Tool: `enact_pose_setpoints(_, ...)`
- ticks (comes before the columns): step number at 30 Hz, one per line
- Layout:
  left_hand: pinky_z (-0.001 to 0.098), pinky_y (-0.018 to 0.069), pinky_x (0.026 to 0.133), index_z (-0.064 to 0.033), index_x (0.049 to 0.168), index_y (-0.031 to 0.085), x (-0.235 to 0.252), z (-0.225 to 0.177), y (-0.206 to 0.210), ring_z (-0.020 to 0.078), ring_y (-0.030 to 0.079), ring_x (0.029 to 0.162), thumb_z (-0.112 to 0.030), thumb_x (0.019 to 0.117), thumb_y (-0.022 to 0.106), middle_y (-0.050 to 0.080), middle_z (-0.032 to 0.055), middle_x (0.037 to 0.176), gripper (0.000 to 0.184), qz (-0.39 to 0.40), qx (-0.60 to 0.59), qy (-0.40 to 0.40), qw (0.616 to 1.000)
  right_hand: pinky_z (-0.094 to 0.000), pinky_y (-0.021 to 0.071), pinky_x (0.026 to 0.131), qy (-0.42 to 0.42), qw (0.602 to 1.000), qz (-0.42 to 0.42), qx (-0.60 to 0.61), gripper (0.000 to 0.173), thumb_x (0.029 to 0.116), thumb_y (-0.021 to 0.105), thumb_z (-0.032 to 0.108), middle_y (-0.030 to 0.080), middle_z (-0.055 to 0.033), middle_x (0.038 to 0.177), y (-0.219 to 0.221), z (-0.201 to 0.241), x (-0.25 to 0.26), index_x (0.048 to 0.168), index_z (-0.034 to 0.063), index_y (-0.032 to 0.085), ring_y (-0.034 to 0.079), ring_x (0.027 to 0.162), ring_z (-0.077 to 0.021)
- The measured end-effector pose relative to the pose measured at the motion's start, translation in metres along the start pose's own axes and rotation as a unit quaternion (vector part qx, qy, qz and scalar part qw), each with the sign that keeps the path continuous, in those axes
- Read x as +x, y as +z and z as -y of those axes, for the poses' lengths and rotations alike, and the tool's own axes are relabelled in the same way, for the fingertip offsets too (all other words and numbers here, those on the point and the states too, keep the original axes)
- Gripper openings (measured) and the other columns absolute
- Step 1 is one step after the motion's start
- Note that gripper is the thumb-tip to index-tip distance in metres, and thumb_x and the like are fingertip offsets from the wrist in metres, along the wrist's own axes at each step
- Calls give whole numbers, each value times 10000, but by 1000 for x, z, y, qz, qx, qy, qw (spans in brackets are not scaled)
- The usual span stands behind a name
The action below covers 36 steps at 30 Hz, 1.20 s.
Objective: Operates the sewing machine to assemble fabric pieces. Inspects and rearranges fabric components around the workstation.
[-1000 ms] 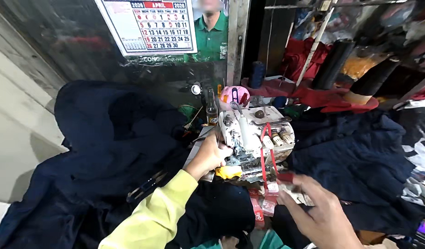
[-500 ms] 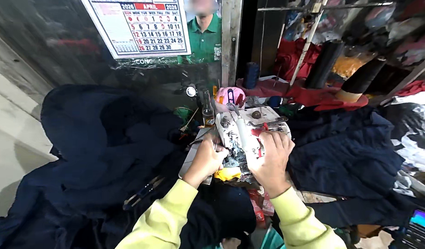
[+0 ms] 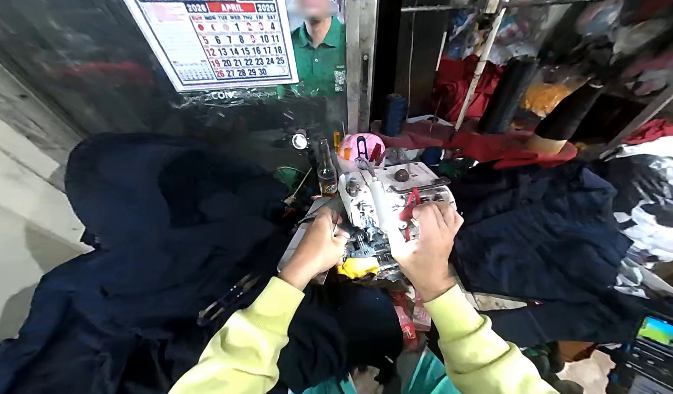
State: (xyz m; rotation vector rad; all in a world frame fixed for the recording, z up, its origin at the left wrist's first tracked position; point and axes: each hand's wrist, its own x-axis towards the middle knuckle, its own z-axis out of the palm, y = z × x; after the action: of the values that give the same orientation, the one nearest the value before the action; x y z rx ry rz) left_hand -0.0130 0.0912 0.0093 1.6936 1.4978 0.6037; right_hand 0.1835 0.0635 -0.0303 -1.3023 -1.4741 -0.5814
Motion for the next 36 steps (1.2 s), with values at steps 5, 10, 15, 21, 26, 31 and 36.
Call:
enact_pose_setpoints(5, 398, 574, 504, -110, 1337, 430, -4, 14, -21, 230, 649, 571, -100, 1028, 593, 703, 113, 1043, 350, -32, 59, 12, 998, -528, 390, 990, 3, 1000, 0, 6, 175, 798, 768, 226, 664, -59, 916, -1, 0, 1, 880, 109, 667, 601, 1037, -290)
enact_pose_setpoints(10, 462, 592, 527, -100, 1313, 459, -11, 43, -58, 248, 661, 583, -108, 1024, 602, 693, 116, 995, 323, -116, 114, 6, 987, -533, 390, 985, 10, 1000, 0, 6, 173, 799, 770, 243, 664, -51, 905, 0, -1, 0, 876, 117, 679, 597, 1042, -285)
enact_pose_setpoints(15, 464, 596, 507, -120, 1329, 466, -28, 66, -70, 241, 674, 584, -103, 1024, 605, 705, 87, 984, 335, -190, 106, -8, 976, -546, 373, 998, -1, 1000, 8, -2, 145, 807, 766, 219, 692, -37, 934, 0, -4, 1, 898, 130, 696, 603, 1061, -280)
enact_pose_setpoints(21, 401, 582, 437, -141, 1259, 549, -24, 86, -61, 196, 658, 539, -101, 985, 671, 721, 41, 983, 303, -168, 77, 51, 982, -500, 485, 989, -2, 992, 77, 96, 221, 897, 720, 243, 657, -83, 1216, -48, 4, -10, 1056, 90, 705, 584, 1188, -270)
enact_pose_setpoints(26, 381, 564, 409, -179, 1227, 620, -22, 101, -80, 184, 650, 523, -104, 968, 704, 747, -3, 997, 282, -133, 80, 69, 985, -282, 616, 615, 111, 940, 249, 206, 174, 984, 671, 302, 692, 43, 942, -79, -8, -61, 1069, 154, 706, 664, 713, -58)
enact_pose_setpoints(31, 471, 633, 578, -171, 1151, 695, -30, 92, -100, 207, 693, 632, -176, 1042, 582, 714, 41, 1013, 156, -132, 225, 93, 961, -254, 597, 603, 129, 904, 334, 231, 213, 989, 668, 345, 685, 33, 1001, -92, -8, -76, 1071, 153, 712, 650, 719, -49)
enact_pose_setpoints(36, 455, 613, 762, -146, 1039, 765, -32, 51, -71, 188, 692, 872, -303, 955, 717, 686, 37, 1007, 185, -218, 273, 248, 903, -251, 603, 630, 131, 890, 362, 246, 201, 1000, 647, 333, 701, 48, 998, -89, -7, -78, 1073, 162, 721, 669, 762, -45)
